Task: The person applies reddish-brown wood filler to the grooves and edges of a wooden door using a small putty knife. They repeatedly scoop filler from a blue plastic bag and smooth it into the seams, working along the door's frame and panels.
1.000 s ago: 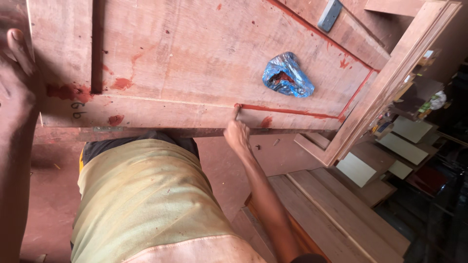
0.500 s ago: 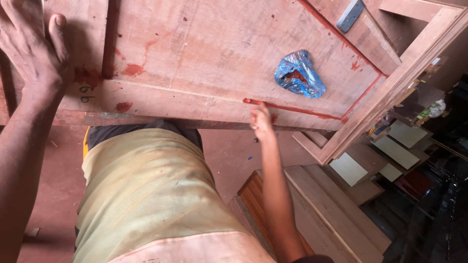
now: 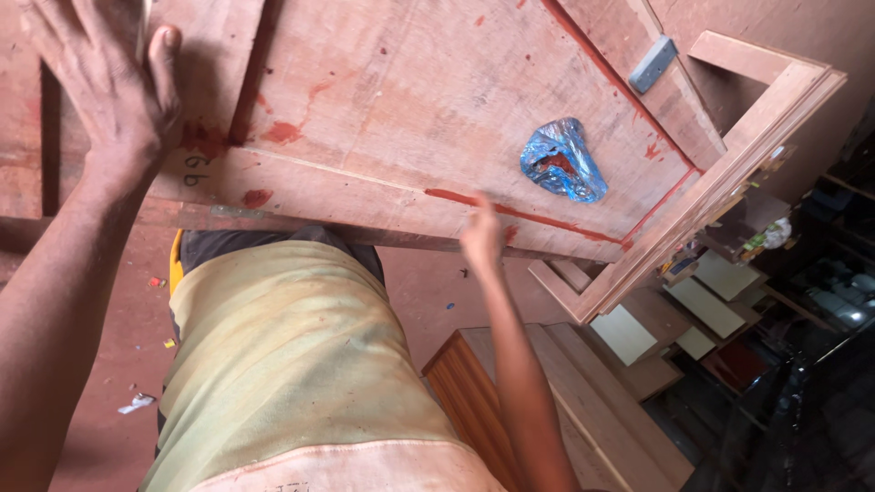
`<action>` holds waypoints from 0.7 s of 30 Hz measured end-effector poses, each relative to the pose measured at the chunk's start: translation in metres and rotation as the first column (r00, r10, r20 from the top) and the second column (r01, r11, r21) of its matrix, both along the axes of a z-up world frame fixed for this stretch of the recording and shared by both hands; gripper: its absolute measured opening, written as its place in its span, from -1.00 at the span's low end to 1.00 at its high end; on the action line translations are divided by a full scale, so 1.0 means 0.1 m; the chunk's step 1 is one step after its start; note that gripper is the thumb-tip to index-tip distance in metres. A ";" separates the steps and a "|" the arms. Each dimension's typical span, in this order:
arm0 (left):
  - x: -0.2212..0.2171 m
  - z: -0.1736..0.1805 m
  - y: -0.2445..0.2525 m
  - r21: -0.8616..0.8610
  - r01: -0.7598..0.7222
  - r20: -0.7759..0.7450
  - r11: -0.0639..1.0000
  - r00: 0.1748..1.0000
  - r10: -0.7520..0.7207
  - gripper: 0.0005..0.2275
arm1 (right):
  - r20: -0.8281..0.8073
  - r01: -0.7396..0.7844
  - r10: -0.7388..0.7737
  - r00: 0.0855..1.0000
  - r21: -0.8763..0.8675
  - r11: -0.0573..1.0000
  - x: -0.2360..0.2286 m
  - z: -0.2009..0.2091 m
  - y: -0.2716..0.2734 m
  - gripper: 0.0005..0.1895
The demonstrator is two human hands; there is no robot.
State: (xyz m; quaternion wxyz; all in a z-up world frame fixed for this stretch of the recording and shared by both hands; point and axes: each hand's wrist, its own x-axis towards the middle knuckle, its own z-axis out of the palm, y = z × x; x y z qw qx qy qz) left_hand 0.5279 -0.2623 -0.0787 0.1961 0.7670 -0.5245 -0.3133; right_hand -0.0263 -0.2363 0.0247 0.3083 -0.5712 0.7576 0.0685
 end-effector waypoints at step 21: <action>0.00 0.33 -0.17 -0.042 0.003 -0.036 0.999 0.999 -0.004 -0.35 | 0.086 -0.271 0.258 0.962 0.364 0.891 1.79 0.23 -0.08 -0.12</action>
